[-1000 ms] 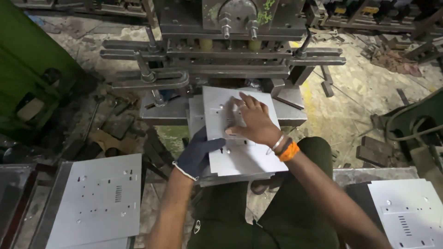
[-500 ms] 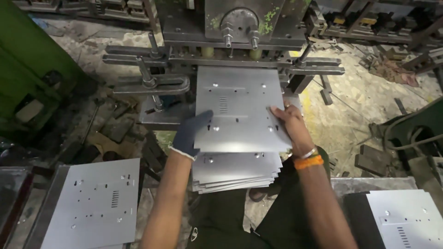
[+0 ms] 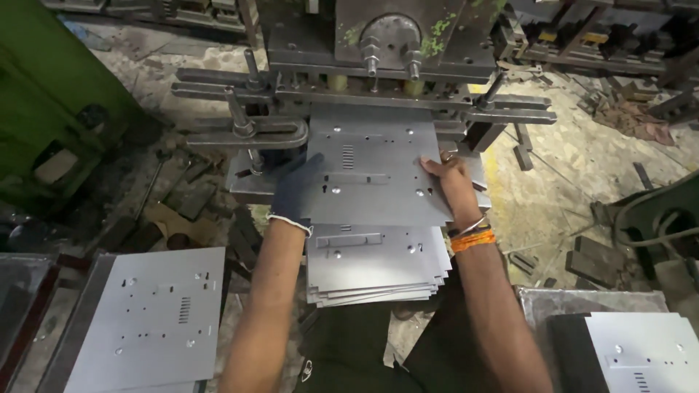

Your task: Feeding metal plates into a stamping press and stacking them after processing.

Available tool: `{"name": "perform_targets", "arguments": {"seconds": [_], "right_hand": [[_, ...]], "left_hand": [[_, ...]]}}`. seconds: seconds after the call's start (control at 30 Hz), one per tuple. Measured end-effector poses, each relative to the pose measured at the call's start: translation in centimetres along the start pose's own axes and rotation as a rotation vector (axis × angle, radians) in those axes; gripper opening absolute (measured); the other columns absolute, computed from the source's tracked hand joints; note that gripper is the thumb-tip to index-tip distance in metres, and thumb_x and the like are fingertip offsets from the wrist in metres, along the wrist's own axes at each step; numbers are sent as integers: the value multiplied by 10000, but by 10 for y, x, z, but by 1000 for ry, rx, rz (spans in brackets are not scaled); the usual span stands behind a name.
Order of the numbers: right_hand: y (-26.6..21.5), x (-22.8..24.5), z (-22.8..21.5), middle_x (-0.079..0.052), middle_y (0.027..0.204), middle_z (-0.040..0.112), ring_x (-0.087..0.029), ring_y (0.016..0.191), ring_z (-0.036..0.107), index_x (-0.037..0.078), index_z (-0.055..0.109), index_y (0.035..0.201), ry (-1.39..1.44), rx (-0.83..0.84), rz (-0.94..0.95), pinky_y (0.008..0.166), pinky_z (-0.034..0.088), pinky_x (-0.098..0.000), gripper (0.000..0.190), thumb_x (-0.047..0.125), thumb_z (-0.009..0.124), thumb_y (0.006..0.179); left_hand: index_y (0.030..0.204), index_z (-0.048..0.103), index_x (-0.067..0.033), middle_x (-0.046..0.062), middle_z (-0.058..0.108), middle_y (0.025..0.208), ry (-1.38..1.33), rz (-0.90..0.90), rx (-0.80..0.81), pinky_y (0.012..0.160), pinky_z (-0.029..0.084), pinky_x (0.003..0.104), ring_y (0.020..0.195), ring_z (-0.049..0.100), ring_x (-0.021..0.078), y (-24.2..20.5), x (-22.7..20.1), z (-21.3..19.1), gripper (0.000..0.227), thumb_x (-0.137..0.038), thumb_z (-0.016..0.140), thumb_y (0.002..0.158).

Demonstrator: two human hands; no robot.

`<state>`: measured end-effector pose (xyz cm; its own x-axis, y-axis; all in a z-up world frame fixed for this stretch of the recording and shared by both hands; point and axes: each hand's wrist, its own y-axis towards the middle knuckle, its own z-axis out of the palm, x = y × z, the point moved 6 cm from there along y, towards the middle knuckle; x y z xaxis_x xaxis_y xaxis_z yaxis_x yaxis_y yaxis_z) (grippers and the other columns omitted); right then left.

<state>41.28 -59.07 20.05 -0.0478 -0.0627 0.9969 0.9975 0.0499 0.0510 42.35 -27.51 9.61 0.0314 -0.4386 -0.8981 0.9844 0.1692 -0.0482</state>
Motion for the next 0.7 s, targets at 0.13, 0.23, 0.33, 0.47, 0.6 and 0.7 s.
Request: {"name": "perform_targets", "arguments": {"seconds": [0.13,0.23,0.33,0.47,0.6,0.7], "right_hand": [[-2,-5,-7,-35,798,660,-131,652,588,-32,693,918,-57,-79,97,610,471,-293,212,175,738,913],[-7,2,-2,-28,811,658,-114,655,580,-9,698,935,-81,-67,86,615,472,-287,195,182,732,920],[-10,6,3,-33,833,666,-125,663,611,-17,687,990,-14,-61,114,618,498,-297,200,166,722,917],[-8,5,5,-17,915,714,-103,736,639,-18,714,1109,32,-14,74,683,523,-263,259,144,700,907],[-5,-4,3,-34,928,715,-120,749,630,-19,711,1128,-1,-22,90,702,516,-275,273,142,701,908],[-1,-17,-5,-66,1020,720,-130,860,658,-78,671,1144,34,-80,-5,788,527,-267,308,115,737,913]], "left_hand": [[1092,775,-25,22,732,962,40,63,-24,697,508,282,798,648,114,11,7,-7,227,-160,756,909],[1069,773,-29,30,744,932,14,-6,-27,686,509,279,781,668,126,-3,-7,2,224,-176,744,902],[1097,773,-34,1,751,973,-17,24,-51,727,523,261,828,669,97,-4,-11,4,242,-158,754,890],[1093,773,-27,19,733,936,12,-36,-116,689,508,285,790,647,128,-7,-12,5,239,-162,741,899],[1106,769,-15,26,743,973,21,29,-122,724,520,289,824,654,133,-20,-29,11,256,-143,749,885],[1156,755,-61,0,735,1015,7,23,-58,768,522,271,870,641,108,-11,-17,6,283,-161,735,892]]}}
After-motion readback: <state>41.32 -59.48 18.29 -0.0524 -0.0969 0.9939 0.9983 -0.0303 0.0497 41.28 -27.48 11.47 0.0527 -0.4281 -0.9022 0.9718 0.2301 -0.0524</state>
